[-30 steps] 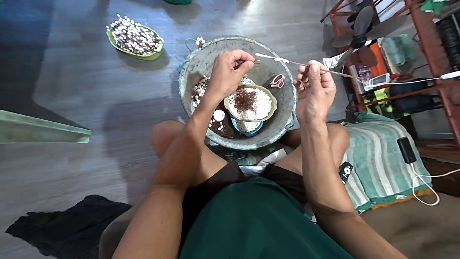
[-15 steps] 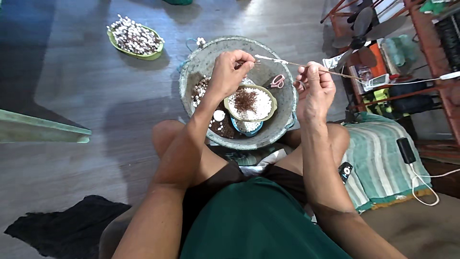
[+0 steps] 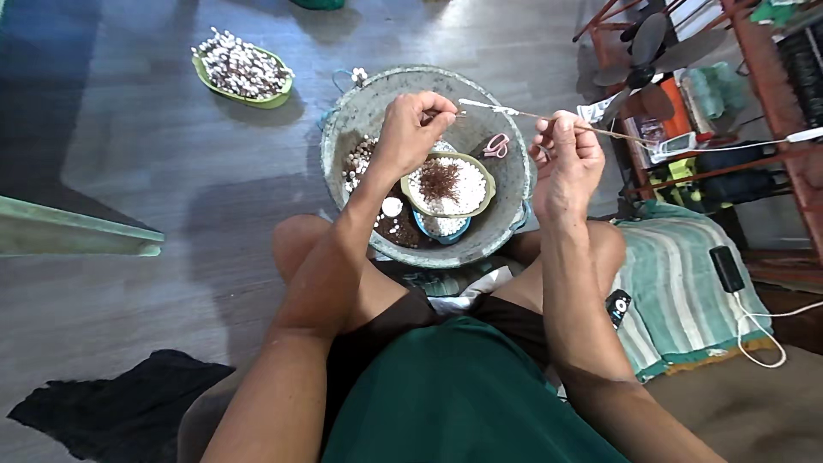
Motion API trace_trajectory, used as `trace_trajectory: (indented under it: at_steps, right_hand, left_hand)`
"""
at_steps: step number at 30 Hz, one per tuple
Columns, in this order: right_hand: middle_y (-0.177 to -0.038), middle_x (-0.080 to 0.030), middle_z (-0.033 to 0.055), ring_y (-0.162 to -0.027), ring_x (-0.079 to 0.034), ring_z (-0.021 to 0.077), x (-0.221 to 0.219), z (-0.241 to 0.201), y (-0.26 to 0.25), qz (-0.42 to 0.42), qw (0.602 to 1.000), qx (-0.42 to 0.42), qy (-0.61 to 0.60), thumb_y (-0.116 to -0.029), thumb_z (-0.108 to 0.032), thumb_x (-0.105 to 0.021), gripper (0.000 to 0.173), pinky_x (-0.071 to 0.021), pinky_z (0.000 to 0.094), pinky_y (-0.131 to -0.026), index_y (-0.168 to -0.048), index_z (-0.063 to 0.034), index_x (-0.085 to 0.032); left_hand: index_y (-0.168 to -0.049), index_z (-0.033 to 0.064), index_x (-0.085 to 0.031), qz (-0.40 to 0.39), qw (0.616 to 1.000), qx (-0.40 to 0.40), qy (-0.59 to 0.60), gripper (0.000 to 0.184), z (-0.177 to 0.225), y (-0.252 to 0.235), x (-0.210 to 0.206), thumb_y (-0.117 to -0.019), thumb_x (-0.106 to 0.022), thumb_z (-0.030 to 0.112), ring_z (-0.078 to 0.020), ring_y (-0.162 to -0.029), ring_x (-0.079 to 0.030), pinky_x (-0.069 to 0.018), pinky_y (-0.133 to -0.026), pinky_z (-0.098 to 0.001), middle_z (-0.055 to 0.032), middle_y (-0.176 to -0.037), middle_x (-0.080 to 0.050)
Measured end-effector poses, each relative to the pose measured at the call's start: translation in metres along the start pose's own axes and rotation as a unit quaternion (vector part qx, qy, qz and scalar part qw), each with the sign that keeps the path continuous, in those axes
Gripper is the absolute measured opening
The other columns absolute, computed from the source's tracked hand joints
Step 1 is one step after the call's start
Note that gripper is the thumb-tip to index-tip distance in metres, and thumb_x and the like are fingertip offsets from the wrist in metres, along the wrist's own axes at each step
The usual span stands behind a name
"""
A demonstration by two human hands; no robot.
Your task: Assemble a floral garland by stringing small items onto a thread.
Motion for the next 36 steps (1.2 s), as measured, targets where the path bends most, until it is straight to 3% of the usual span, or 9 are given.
trace_trajectory:
  at_steps: [15,36]
  right_hand:
    - [-0.104,-0.073,0.0093,-0.088,-0.071,0.0165,0.0,0.004,0.004,0.011,0.998,-0.046,-0.044,-0.1081,-0.013,-0.052,0.017,-0.0607,0.0317,-0.08,-0.116,-0.0031,-0.064]
    - [-0.103,-0.072,0.0091,-0.087,-0.07,0.016,0.005,0.002,0.0,0.012,0.999,-0.039,-0.021,-0.1074,-0.013,-0.054,0.016,-0.0603,0.031,-0.079,-0.115,-0.0031,-0.064]
  left_hand:
    - [-0.11,0.0062,-0.072,-0.011,1.0,0.006,-0.001,0.016,0.0,0.0,0.0,-0.1031,-0.062,0.016,-0.0073,-0.075,-0.068,-0.0592,-0.073,-0.0262,-0.0023,-0.097,-0.073]
    - [-0.111,0.0069,-0.072,-0.011,1.0,0.014,0.009,0.015,-0.002,0.0,0.002,-0.1028,-0.063,0.016,-0.0074,-0.077,-0.069,-0.0598,-0.072,-0.0262,-0.0021,-0.098,-0.073]
Point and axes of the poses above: each hand's wrist, its own y-axis away from the middle knuckle, its own x-axis out of the back of the hand, z = x × y, the point moved 6 cm from there along -y, towards the middle knuckle
